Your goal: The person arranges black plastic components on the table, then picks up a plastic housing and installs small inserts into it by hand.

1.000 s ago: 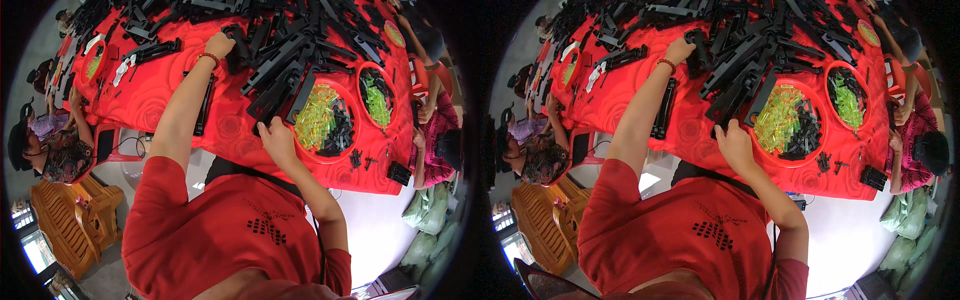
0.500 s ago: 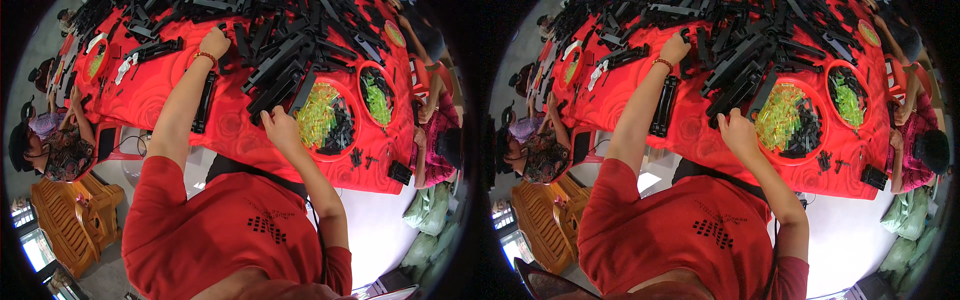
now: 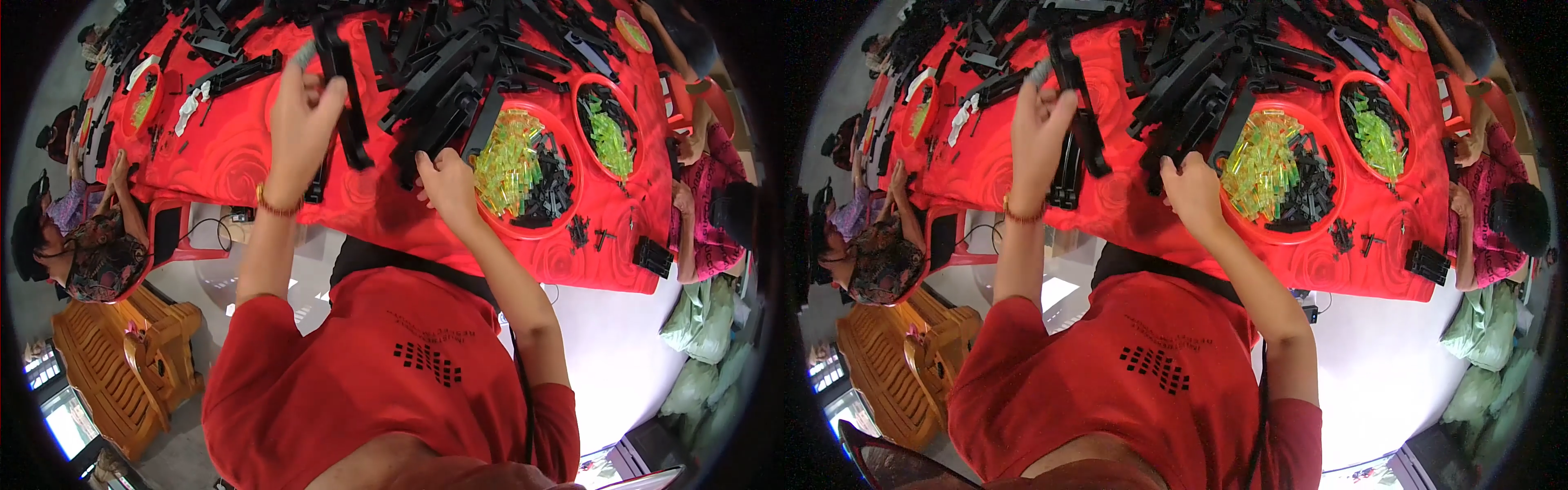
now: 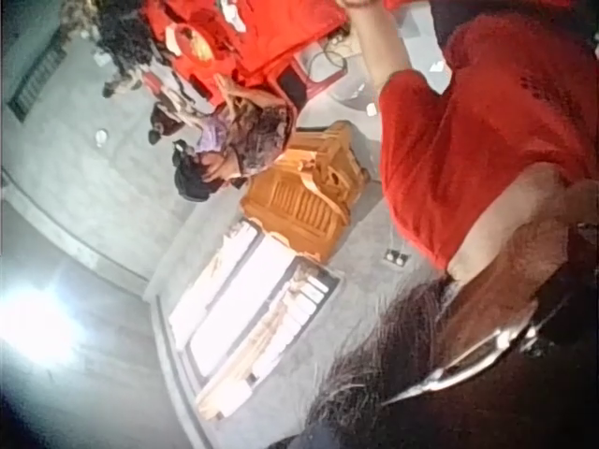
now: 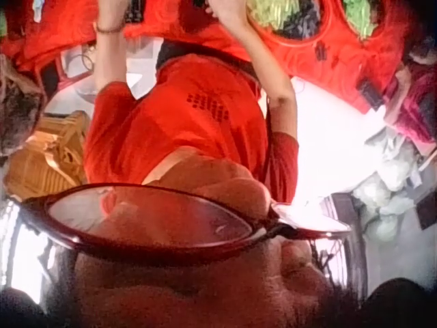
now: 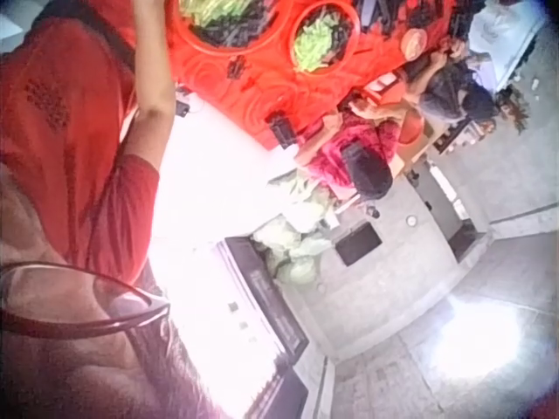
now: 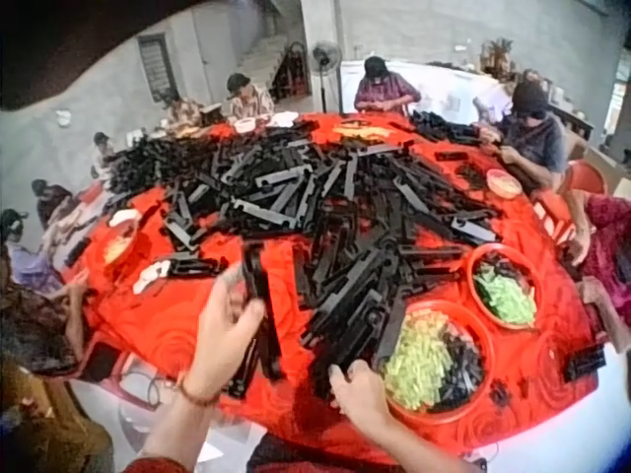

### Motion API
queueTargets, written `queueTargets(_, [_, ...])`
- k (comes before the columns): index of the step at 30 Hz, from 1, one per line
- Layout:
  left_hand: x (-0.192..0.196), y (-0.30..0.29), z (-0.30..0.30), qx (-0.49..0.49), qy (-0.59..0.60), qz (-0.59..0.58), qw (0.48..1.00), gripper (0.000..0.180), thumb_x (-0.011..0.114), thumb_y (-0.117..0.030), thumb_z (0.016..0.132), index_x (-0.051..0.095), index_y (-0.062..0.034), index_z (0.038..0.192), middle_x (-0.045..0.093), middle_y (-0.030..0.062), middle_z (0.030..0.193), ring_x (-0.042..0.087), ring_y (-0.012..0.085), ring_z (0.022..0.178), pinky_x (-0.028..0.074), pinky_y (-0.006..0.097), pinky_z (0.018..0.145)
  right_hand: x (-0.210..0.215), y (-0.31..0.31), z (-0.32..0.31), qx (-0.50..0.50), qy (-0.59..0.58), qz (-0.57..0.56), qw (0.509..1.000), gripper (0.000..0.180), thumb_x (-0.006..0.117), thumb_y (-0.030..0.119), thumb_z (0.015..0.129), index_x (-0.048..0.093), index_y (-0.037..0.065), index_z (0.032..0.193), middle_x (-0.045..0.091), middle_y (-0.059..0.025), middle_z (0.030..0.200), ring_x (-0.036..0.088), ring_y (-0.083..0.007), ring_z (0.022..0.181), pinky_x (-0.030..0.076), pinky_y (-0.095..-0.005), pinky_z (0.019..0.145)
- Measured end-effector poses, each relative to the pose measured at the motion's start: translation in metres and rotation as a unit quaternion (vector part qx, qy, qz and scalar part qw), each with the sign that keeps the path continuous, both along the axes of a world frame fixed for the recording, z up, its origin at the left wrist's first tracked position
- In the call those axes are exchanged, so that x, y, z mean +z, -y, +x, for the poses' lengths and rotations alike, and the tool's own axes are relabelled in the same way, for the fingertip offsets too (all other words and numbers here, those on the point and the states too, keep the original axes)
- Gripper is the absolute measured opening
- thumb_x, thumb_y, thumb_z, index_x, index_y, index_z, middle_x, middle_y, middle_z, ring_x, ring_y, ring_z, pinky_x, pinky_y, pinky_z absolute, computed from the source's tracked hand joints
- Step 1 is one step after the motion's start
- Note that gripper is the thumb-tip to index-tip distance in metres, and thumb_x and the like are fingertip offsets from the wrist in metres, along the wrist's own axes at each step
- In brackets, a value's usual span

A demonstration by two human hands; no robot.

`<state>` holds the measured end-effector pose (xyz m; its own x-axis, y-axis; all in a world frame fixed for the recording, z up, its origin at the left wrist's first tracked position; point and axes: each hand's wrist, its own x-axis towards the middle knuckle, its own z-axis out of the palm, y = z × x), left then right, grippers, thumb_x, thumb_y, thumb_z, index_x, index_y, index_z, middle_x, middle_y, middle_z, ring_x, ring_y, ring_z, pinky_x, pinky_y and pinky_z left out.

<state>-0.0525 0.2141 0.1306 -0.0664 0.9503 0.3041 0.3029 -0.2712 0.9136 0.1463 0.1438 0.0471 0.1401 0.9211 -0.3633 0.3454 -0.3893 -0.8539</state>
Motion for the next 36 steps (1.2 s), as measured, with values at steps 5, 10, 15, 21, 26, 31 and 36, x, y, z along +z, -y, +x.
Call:
queueTargets(5, [-0.031,0.095,0.011,-0.168,0.223,-0.201,0.939,0.05,0.06,-0.005,0.092,0.047,-0.0016,0.14,0.061,0.0008,0.092,0.057,0.0081,0.076,0.044,0.022,0.07,-0.021,0.017,0.003,0.065,0.127,0.094,0.985,0.038,0.064,0.032,0.095,0.054,-0.003,0.086,0.066,-0.0144,0.066,0.065,-0.0203,0.051,0.048,-0.0329,0.044])
queueTargets(10, [-0.06,0.157,0.021,-0.204,0.315,-0.272,0.886,0.046,0.055,-0.007,0.093,0.05,-0.0026,0.138,0.064,0.0007,0.102,0.059,0.0078,0.089,0.046,0.021,0.075,-0.009,0.044,0.002,0.027,0.086,0.17,0.981,0.032,0.069,0.026,0.089,0.053,-0.001,0.082,0.062,-0.0206,0.065,0.063,-0.0415,0.061,0.049,-0.0487,0.056])
queueTargets(15, [-0.068,0.186,0.021,-0.195,0.369,-0.328,0.848,0.044,0.05,-0.014,0.093,0.051,-0.0001,0.135,0.065,0.0067,0.109,0.063,0.0119,0.093,0.051,0.024,0.078,0.031,0.007,0.01,-0.017,0.161,0.256,0.953,0.034,0.068,0.029,0.087,0.055,-0.002,0.079,0.063,-0.0218,0.067,0.064,-0.0426,0.065,0.05,-0.0493,0.058])
queueTargets(21, [-0.078,0.181,0.038,-0.211,0.337,-0.363,0.843,0.03,0.054,-0.011,0.098,0.057,-0.0043,0.127,0.061,-0.0024,0.102,0.056,0.0052,0.09,0.046,0.021,0.079,0.079,-0.087,0.013,0.036,0.331,0.291,0.897,0.045,0.055,0.04,0.083,0.065,-0.004,0.088,0.067,-0.0289,0.083,0.067,-0.0448,0.085,0.052,-0.0514,0.078])
queueTargets(26, [-0.072,0.18,0.055,-0.171,0.273,-0.333,0.886,0.028,0.059,-0.017,0.098,0.055,-0.0027,0.121,0.059,-0.0014,0.093,0.055,0.0067,0.084,0.043,0.022,0.075,0.126,-0.138,-0.016,0.196,0.507,0.19,0.817,0.03,0.059,0.024,0.085,0.076,0.012,0.107,0.073,-0.0108,0.111,0.07,-0.0302,0.104,0.056,-0.047,0.081])
queueTargets(31, [-0.082,0.181,0.065,-0.179,0.24,-0.346,0.889,0.036,0.064,-0.017,0.095,0.054,-0.0011,0.126,0.053,-0.0038,0.087,0.051,0.006,0.081,0.043,0.023,0.072,0.105,-0.186,-0.031,0.229,0.607,0.258,0.716,0.024,0.063,0.018,0.088,0.077,0.019,0.107,0.072,-0.0009,0.113,0.069,-0.0233,0.105,0.056,-0.0414,0.076])
queueTargets(36, [-0.089,0.181,0.068,-0.192,0.196,-0.369,0.888,0.03,0.063,-0.015,0.095,0.056,-0.0016,0.121,0.062,0.0027,0.098,0.059,0.0108,0.095,0.046,0.025,0.084,0.112,-0.171,-0.016,0.238,0.627,0.29,0.683,0.021,0.068,0.013,0.083,0.077,0.017,0.102,0.072,-0.0038,0.106,0.069,-0.0244,0.101,0.057,-0.0399,0.073])
